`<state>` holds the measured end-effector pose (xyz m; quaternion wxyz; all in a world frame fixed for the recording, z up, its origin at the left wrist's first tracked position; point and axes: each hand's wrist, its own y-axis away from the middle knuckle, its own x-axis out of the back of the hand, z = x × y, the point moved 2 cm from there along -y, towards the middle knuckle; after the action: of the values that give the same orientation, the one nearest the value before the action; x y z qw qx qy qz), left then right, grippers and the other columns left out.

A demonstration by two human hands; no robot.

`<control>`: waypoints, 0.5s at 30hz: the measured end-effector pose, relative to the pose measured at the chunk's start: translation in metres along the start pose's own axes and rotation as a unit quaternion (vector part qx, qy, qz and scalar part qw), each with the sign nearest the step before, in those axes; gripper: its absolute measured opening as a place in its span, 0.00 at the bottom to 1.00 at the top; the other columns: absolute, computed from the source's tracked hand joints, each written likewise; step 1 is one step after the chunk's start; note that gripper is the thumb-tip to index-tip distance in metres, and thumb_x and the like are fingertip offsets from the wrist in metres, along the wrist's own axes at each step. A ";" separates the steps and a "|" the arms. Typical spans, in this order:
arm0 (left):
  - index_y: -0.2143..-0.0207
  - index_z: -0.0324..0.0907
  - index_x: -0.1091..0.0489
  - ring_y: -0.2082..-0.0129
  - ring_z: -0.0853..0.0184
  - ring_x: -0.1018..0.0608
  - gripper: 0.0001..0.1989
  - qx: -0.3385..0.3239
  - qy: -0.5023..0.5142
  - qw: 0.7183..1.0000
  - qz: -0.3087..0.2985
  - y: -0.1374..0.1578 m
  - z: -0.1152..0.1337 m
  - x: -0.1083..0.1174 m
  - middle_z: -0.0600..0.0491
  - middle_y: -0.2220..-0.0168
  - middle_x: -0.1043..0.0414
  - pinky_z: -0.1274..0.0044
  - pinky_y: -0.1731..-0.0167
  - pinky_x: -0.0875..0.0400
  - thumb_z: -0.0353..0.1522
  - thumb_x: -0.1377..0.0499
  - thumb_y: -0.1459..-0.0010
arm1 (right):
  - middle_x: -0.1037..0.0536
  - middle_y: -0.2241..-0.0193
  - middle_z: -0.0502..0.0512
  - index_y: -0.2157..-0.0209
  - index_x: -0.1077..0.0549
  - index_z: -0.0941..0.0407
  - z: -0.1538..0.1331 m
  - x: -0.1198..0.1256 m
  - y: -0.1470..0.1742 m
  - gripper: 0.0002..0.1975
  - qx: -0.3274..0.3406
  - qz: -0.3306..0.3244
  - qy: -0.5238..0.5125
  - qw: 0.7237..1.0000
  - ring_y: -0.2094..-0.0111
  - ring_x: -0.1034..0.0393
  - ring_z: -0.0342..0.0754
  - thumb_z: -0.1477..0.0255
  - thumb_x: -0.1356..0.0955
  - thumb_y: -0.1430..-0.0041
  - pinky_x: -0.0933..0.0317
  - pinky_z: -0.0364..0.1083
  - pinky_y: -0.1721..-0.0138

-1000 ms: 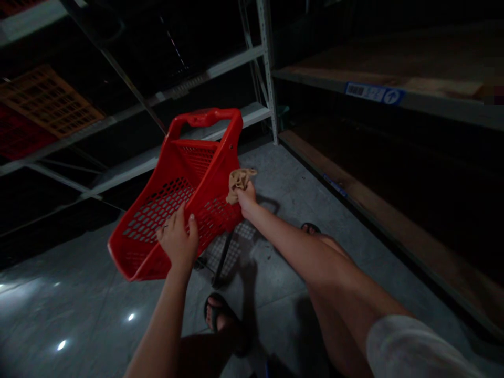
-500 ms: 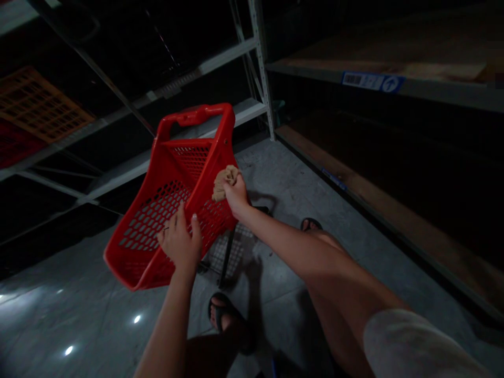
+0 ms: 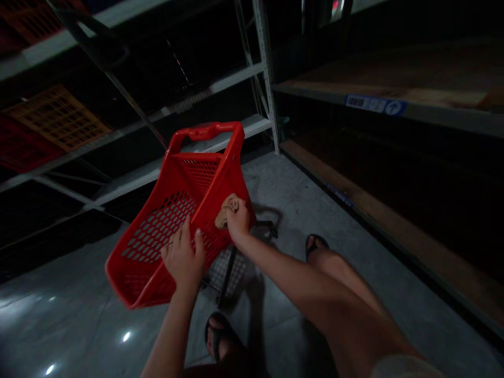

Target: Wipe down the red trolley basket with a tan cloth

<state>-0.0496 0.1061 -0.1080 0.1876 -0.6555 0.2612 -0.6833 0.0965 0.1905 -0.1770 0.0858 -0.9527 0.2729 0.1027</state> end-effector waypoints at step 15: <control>0.32 0.33 0.41 0.40 0.53 0.26 0.27 -0.055 0.078 0.992 -0.084 0.014 -0.007 0.025 0.39 0.36 0.31 0.62 0.45 0.31 0.28 0.52 0.33 | 0.21 0.60 0.50 0.64 0.25 0.49 -0.041 0.000 0.057 0.11 0.205 -0.353 0.098 0.908 0.56 0.24 0.50 0.77 0.33 0.48 0.31 0.47 0.51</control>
<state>-0.0591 0.0810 -0.0963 0.0720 -0.6291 0.2559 -0.7305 0.0714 0.1336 -0.1440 0.2824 -0.9536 -0.0593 -0.0858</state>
